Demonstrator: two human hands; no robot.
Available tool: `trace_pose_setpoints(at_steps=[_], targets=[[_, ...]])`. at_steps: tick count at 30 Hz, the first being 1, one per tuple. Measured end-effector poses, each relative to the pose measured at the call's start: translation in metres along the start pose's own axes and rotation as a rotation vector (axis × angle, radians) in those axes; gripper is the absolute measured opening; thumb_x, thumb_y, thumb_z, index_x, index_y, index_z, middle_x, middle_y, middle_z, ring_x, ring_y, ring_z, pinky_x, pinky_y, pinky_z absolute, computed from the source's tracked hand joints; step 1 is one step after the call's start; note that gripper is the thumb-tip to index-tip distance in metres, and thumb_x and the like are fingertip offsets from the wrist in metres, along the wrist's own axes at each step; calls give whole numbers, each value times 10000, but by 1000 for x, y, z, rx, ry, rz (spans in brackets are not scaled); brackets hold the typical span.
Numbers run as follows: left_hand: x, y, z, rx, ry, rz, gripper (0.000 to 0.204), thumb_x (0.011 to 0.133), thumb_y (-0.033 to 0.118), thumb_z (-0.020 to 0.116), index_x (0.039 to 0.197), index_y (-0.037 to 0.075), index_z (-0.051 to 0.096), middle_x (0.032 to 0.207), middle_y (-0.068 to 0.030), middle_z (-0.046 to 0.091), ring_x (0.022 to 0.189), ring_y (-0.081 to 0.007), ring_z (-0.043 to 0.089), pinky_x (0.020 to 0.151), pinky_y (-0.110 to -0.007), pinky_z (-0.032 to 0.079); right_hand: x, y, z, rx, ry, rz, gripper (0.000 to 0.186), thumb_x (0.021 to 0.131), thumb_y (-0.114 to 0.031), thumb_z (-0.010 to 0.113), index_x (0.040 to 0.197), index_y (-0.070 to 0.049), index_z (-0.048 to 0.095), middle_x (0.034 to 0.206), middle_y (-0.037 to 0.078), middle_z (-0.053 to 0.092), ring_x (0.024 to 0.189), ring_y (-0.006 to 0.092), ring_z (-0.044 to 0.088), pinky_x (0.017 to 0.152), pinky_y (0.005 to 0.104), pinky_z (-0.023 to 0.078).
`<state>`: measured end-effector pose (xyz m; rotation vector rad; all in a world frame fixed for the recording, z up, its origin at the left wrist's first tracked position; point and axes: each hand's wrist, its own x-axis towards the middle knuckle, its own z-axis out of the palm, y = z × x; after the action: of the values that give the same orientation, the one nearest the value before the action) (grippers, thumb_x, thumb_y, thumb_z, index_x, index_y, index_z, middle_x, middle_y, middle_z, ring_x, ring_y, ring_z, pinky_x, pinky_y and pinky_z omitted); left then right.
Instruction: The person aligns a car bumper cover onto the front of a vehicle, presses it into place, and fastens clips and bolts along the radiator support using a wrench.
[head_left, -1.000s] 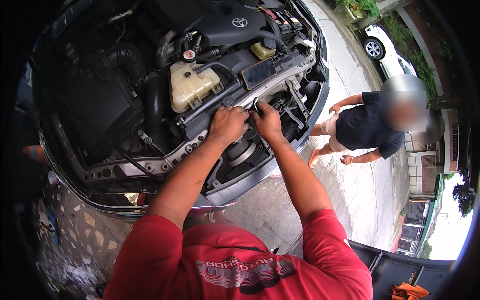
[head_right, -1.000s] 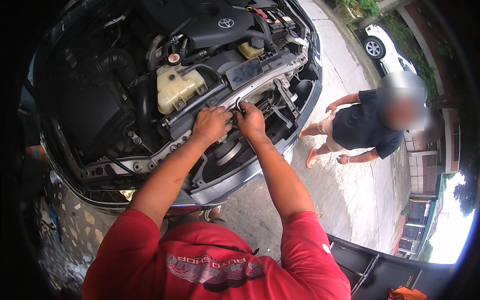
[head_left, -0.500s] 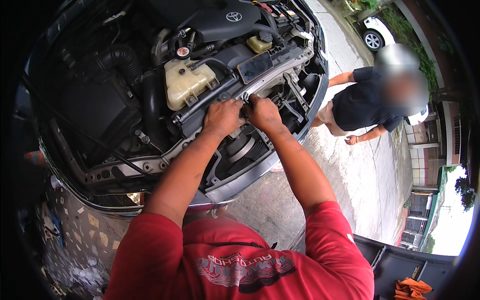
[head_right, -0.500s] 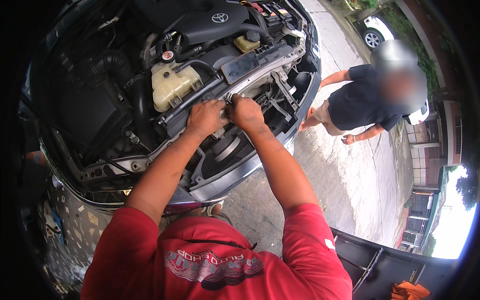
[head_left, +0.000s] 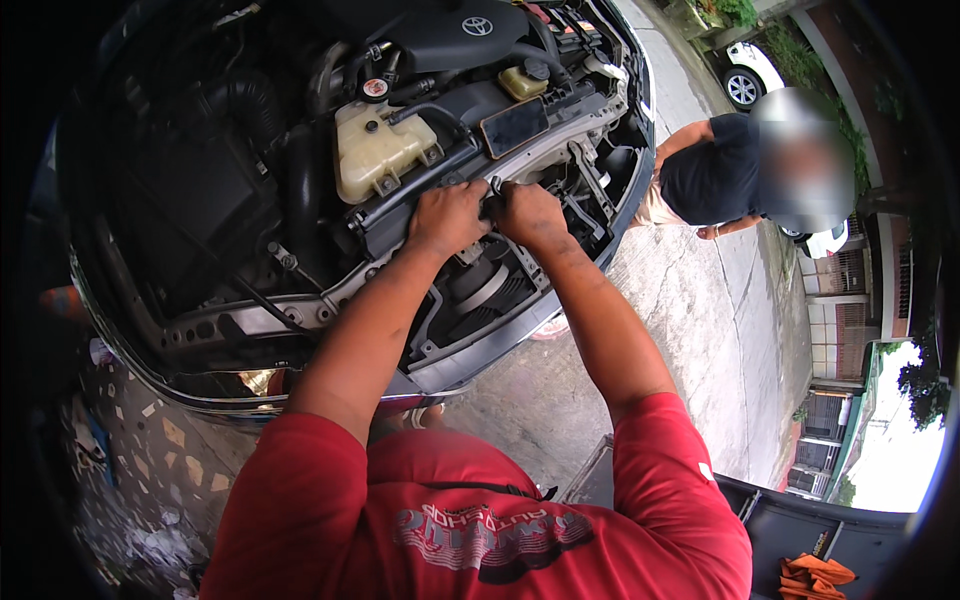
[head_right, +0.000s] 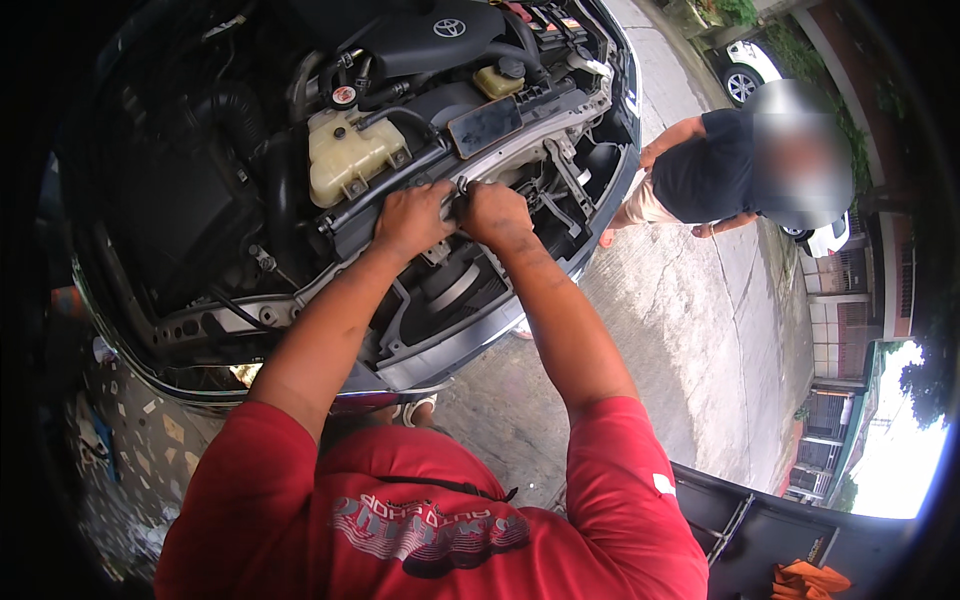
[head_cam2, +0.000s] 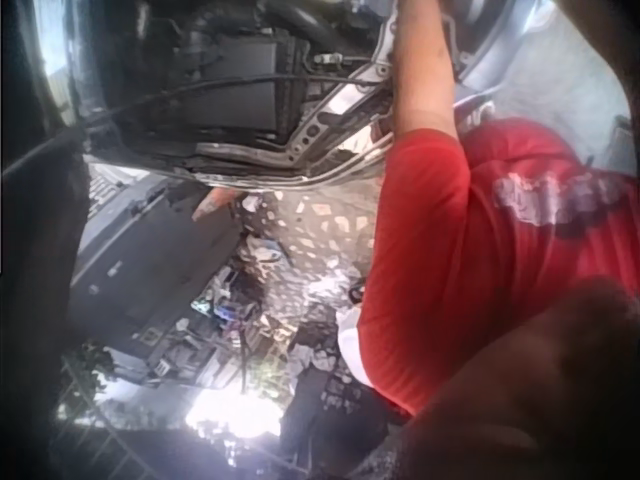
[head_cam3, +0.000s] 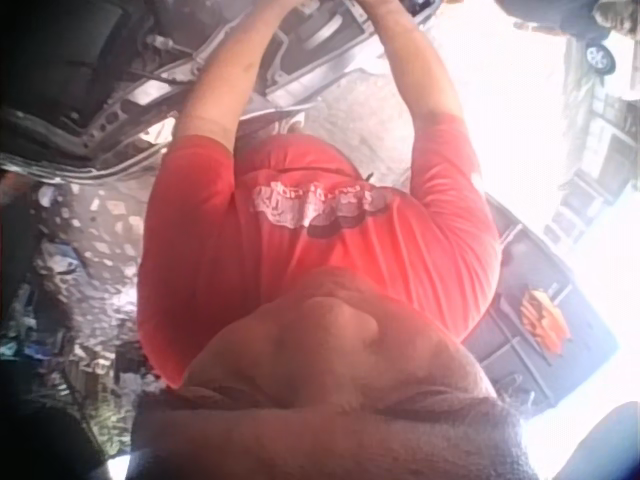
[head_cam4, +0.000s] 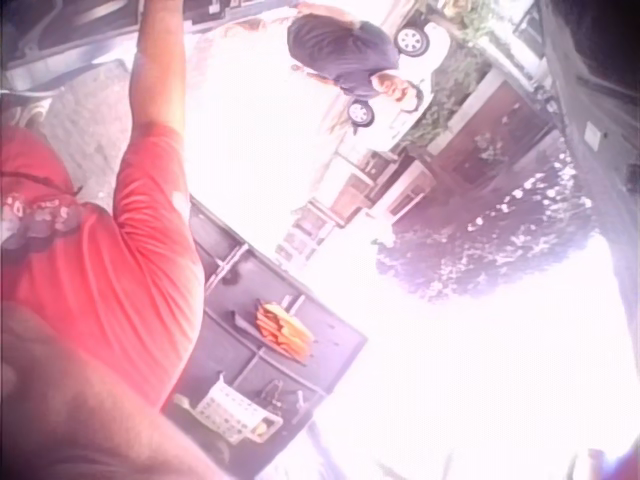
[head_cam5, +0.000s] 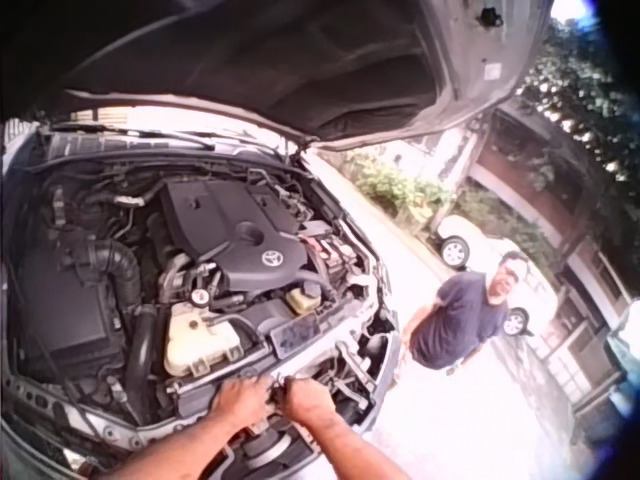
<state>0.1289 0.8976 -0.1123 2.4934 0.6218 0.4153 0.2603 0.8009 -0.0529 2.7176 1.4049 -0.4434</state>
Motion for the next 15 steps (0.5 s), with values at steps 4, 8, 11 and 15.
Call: trace_pose_setpoints(at_steps=[4, 8, 11, 15], targets=[[0, 1, -2, -8, -4, -11, 494, 807, 270, 838, 1249, 115, 681, 1123, -163, 772, 1054, -376, 745, 915, -494, 587, -2, -2, -4, 6, 37, -34, 400, 956, -373, 629, 1162, -67, 785, 1128, 244, 776, 1088, 424, 744, 980, 518, 587], [4, 2, 0, 6, -12, -32, 452, 802, 288, 844, 1208, 125, 731, 1122, -146, 777, 1057, -363, 747, 916, -481, 590, 2, 1, -2, 37, 22, -22, 433, 970, -412, 643, 1191, -69, 786, 1160, 251, 769, 1129, 430, 728, 1009, 504, 573], [5, 10, -1, -30, 4, -47, 395, 821, 326, 848, 1155, 127, 771, 1113, -125, 783, 1050, -349, 750, 918, -473, 590, 7, 17, -2, 206, 80, 72, 482, 985, -453, 667, 1248, -62, 768, 1205, 263, 755, 1180, 436, 705, 1035, 484, 554], [7, 12, 5, -30, 5, -64, 349, 868, 360, 830, 1130, 131, 795, 1104, -109, 786, 1044, -338, 749, 929, -465, 588, -2, 53, -18, 899, 141, 92, 369, 1071, -329, 629, 1190, -4, 758, 1122, 170, 789, 1068, 301, 751, 930, 384, 546]])
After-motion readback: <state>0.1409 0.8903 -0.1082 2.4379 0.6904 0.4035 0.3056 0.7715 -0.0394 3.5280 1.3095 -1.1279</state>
